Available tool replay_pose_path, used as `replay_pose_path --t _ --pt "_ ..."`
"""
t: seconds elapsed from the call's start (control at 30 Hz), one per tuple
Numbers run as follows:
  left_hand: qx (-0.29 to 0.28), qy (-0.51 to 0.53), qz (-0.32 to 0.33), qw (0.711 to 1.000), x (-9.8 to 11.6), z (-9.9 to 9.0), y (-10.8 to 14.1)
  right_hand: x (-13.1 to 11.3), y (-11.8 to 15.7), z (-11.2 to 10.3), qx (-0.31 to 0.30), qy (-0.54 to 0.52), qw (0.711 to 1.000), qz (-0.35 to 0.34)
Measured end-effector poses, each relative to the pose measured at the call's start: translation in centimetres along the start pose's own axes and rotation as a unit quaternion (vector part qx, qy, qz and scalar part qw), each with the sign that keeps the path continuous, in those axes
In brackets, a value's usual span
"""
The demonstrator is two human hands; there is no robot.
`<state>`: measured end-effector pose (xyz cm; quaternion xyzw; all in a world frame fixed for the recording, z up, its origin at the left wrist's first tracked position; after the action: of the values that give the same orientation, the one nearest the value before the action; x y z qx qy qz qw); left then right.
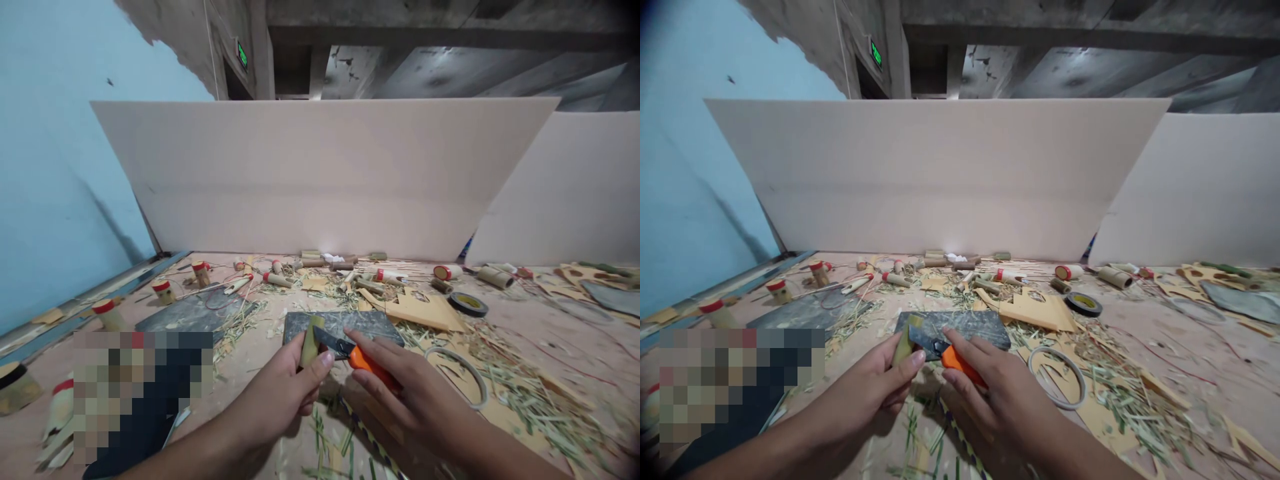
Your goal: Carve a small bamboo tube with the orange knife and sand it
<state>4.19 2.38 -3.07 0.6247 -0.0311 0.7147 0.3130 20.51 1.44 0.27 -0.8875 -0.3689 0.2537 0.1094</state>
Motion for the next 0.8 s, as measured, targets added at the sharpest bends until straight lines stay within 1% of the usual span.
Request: replay_pose_path --t 0.07,0.13,0.27,0.37,0.47,0.53,0.63,0.8 --pt "0.006 -0.016 -0.004 1.000 -0.1 -0.1 0.0 0.0 0.0 0.2 -0.010 0.018 1.000 -0.006" --pt "0.000 -0.008 -0.002 1.000 -0.2 -0.1 -0.1 -0.1 0.0 0.4 -0.017 0.025 0.999 -0.013" --pt "-0.039 0.025 0.015 0.999 -0.3 0.3 -0.3 -0.5 0.0 0.8 -0.043 0.010 0.999 -0.006" --pt "-0.058 0.026 0.032 0.997 -0.3 0.5 -0.3 -1.1 0.1 1.1 -0.061 -0.006 0.998 -0.004" --pt "-0.084 0.048 0.045 0.994 -0.2 1.0 -0.2 -1.6 0.2 1.5 -0.069 -0.028 0.997 -0.024" --pt "-0.092 0.061 0.046 0.993 -0.2 1.1 -0.1 -1.8 0.2 1.7 -0.067 -0.023 0.997 -0.039" --pt "-0.083 0.051 0.045 0.994 -0.3 1.1 -0.2 -1.4 0.4 2.1 -0.054 0.017 0.998 -0.041" --pt "-0.025 0.016 0.056 0.998 -0.5 0.3 -0.7 -1.2 0.5 2.2 -0.032 0.087 0.994 -0.061"
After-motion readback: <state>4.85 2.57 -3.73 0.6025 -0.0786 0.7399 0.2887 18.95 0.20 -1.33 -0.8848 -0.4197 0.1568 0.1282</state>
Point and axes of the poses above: each hand's wrist, its own y-axis away from the middle knuckle, its own z-axis out of the palm, x = y × z, the point moved 7 cm from there along -y, towards the middle knuckle, and after that the axes turned 12 degrees about -z, right-handed, at the moved point
